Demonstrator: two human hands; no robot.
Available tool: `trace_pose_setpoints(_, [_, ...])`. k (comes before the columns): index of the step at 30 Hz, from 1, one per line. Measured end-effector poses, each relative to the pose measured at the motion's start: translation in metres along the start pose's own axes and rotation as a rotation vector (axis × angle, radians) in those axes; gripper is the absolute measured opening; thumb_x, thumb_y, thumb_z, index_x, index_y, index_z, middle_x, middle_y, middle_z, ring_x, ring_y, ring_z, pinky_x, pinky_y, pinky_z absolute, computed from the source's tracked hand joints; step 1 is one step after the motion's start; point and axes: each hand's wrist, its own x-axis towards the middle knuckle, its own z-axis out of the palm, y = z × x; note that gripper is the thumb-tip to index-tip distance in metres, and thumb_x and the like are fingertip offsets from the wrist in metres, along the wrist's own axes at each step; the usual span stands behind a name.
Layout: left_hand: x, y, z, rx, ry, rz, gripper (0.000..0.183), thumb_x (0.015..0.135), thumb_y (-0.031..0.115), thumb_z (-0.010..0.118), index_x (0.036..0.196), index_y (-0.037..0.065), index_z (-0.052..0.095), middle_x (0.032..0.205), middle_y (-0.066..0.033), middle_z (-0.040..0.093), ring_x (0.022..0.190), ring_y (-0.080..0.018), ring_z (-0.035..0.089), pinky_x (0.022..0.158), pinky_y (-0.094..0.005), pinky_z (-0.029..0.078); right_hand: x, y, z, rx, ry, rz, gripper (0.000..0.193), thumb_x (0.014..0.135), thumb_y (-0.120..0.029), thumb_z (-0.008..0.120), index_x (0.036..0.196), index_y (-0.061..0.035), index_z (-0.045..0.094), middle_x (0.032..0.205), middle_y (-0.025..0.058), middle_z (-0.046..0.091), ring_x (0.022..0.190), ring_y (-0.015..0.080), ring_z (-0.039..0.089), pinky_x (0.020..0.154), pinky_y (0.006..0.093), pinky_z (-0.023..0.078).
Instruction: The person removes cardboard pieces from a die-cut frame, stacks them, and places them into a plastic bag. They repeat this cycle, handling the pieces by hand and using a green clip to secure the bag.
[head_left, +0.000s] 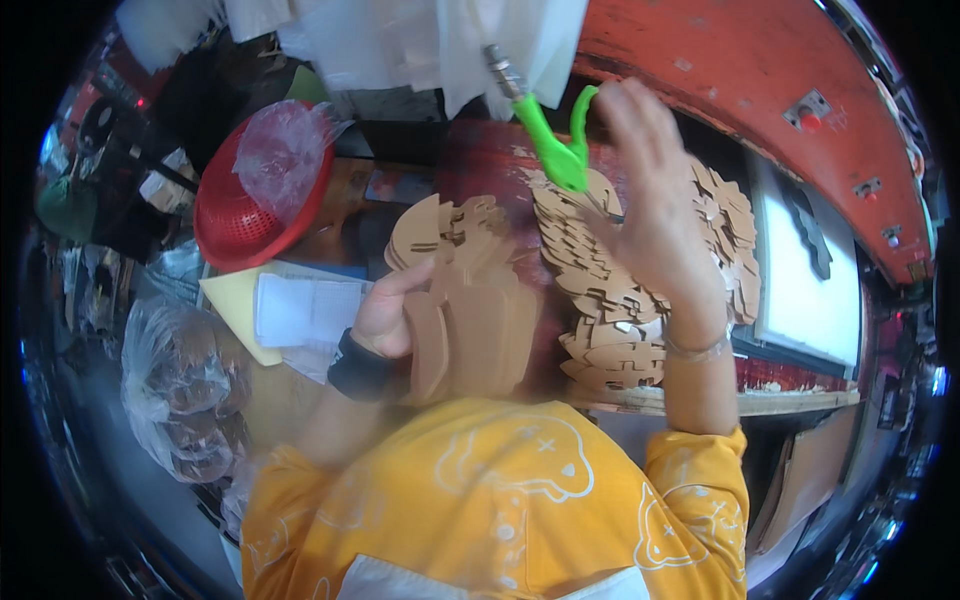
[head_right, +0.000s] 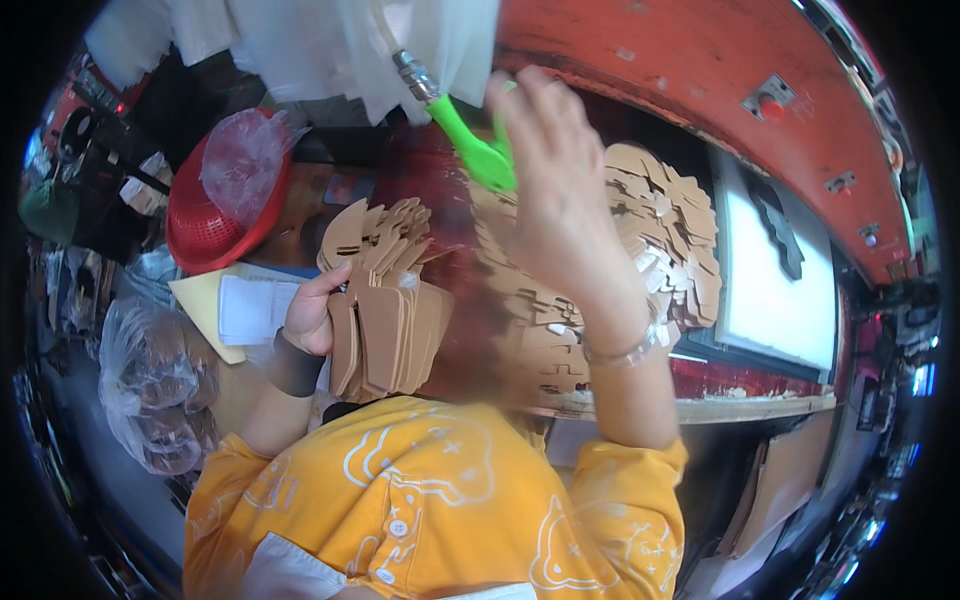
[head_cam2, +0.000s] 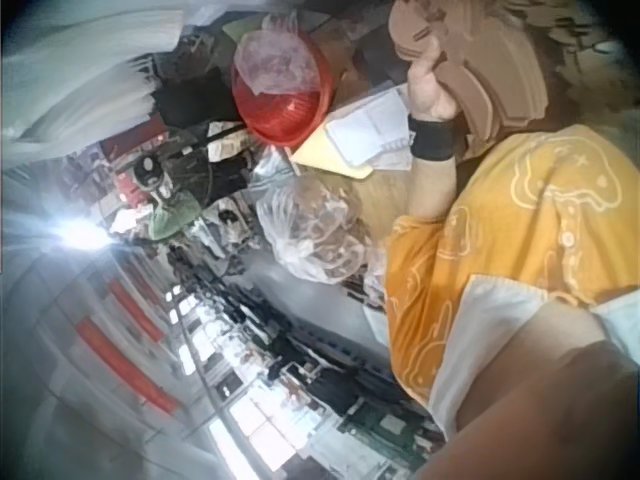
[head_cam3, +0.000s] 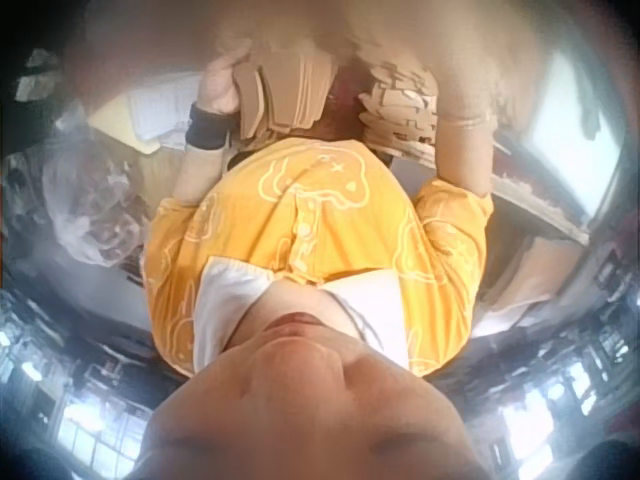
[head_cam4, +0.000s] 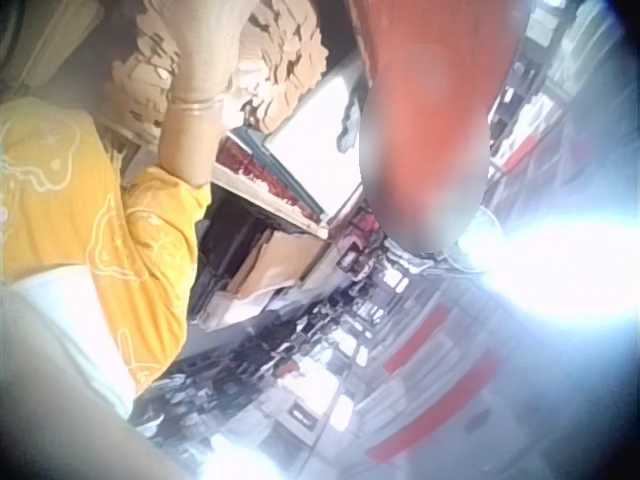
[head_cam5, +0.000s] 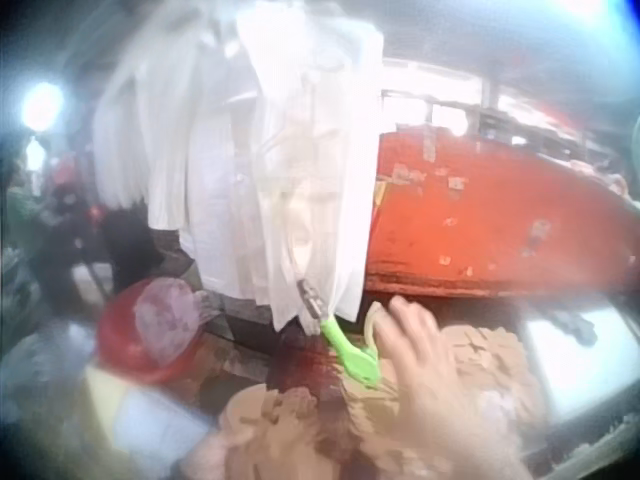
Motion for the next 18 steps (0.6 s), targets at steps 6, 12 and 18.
trace_pose_setpoints(6, [-0.014, 0.005, 0.004, -0.074, -0.035, -0.058, 0.043, 0.094, 0.028, 0.04, 0.129, 0.004, 0.041, 0.124, -0.0154, 0.052, 0.108, -0.0272, 0.054, 0.095, -0.0414, 0.042, -0.027, -0.016, 0.022, 0.187, -0.311, -0.51, 0.08, 0.058, -0.013, 0.074, 0.129, -0.0125, 0.038, 0.135, 0.0159, 0.035, 0.128, 0.0355, 0.03, 0.104, 0.0473, 0.026])
trace_pose_setpoints(12, [-0.015, -0.007, 0.011, 0.034, 0.091, -0.08, 0.042, 0.095, 0.03, 0.037, 0.128, 0.004, 0.041, 0.121, -0.0145, 0.052, 0.108, -0.023, 0.054, 0.09, -0.0372, 0.045, 0.005, -0.034, 0.052, 0.773, -0.364, -0.575, 0.035, 0.067, -0.009, 0.066, 0.101, -0.0081, 0.058, 0.105, 0.0102, 0.06, 0.105, 0.0235, 0.055, 0.09, 0.0363, 0.042])
trace_pose_setpoints(18, [-0.047, 0.035, 0.024, 1.116, 0.401, 0.212, 0.063, 0.088, 0.056, 0.037, 0.117, 0.002, 0.05, 0.096, -0.0063, 0.063, 0.067, -0.0112, 0.059, 0.053, -0.0237, 0.046, 0.011, -0.042, 0.044, 1.171, -0.504, 0.187, 0.039, 0.076, -0.015, 0.07, 0.109, -0.0008, 0.056, 0.101, 0.0081, 0.062, 0.089, 0.0102, 0.057, 0.078, 0.0271, 0.047])
